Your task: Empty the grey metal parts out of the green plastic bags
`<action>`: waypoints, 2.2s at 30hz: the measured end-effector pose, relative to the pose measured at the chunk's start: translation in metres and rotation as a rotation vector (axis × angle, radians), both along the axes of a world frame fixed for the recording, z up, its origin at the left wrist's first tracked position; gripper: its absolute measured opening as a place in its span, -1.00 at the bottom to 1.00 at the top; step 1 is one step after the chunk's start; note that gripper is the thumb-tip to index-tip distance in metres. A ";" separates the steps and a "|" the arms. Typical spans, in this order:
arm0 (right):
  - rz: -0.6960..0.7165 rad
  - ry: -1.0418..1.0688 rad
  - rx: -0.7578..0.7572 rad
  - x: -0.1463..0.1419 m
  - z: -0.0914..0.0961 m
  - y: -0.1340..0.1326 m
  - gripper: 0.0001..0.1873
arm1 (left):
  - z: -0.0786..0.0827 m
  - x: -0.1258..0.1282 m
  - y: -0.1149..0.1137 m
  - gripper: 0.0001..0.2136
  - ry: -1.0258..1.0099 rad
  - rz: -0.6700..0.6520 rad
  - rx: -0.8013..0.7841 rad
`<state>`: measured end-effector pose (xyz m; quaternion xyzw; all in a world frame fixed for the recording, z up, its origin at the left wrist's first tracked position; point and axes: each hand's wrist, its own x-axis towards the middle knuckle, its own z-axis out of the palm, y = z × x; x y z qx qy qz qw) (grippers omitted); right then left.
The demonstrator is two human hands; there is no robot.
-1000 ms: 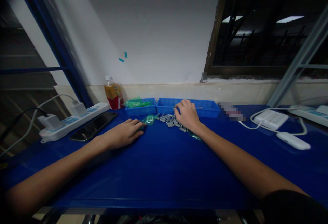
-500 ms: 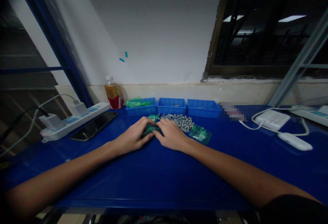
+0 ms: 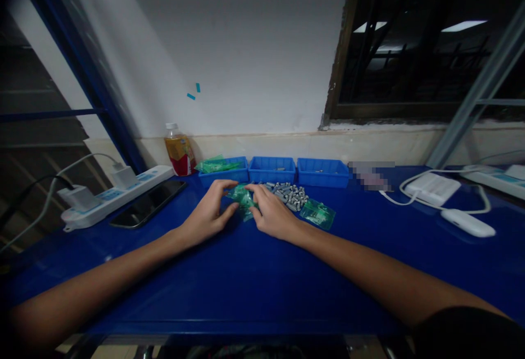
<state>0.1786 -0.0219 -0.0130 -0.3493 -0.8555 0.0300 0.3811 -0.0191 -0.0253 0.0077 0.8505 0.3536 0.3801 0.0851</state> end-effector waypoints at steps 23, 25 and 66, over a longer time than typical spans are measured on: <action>-0.001 0.535 -0.901 -0.008 0.027 -0.015 -0.50 | 0.014 -0.006 -0.007 -0.87 -0.132 -0.119 -0.028; 0.073 0.712 -1.050 -0.009 0.028 -0.014 -0.48 | 0.013 -0.007 -0.009 -0.78 -0.043 -0.150 0.071; 0.003 -0.190 0.029 0.000 0.008 -0.017 -0.71 | 0.058 -0.044 0.127 -0.69 0.594 0.731 -0.078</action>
